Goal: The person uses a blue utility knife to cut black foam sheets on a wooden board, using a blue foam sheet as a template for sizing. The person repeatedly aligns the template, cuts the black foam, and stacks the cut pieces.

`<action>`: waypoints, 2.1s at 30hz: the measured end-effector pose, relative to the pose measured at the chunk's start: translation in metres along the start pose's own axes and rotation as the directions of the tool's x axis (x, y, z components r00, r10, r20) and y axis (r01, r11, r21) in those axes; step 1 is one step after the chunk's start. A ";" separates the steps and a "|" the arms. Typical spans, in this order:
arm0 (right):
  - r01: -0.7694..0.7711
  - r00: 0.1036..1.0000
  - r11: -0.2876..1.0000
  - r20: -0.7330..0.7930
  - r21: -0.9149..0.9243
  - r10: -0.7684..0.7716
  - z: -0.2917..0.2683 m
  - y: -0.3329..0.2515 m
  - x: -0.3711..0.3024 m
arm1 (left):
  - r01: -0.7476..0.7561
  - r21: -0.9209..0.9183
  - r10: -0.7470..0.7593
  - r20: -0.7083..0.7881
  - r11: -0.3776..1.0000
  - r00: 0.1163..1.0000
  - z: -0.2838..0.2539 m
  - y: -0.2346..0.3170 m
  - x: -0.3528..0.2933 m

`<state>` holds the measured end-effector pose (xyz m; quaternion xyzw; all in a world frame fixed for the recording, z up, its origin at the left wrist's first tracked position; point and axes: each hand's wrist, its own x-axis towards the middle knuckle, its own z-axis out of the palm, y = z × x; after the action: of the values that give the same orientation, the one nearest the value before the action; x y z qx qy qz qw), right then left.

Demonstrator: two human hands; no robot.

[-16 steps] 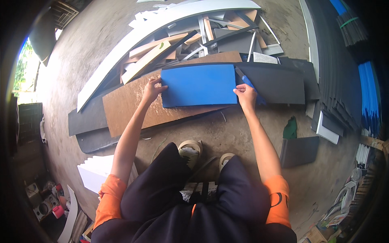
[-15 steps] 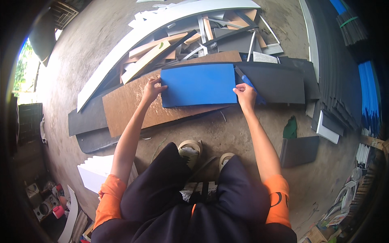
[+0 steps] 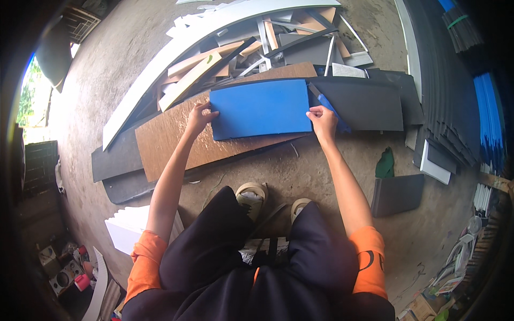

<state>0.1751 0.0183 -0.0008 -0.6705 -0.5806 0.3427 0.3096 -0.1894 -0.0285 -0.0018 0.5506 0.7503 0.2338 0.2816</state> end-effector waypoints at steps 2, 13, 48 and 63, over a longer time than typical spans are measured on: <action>0.020 1.000 1.000 0.001 -0.013 -0.020 0.000 0.000 0.001 | -0.012 0.005 0.012 -0.002 1.000 1.000 0.000 0.000 0.000; 0.005 0.999 0.999 -0.035 -0.033 -0.006 0.006 -0.004 0.006 | 0.015 -0.021 -0.016 -0.055 1.000 0.998 0.002 0.010 -0.004; 0.311 0.934 0.929 -0.114 -0.199 -0.337 -0.022 -0.006 -0.004 | -0.349 0.529 0.395 0.027 0.774 0.918 0.026 0.041 -0.078; 0.389 0.893 0.755 0.014 -0.528 -0.450 -0.053 0.010 0.002 | -0.740 0.314 0.667 0.322 0.594 0.672 0.127 0.175 -0.024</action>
<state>0.2243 0.0182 0.0209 -0.5994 -0.7677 0.0567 0.2193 0.0246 0.0037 0.0250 0.8667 0.4751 0.1112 0.1034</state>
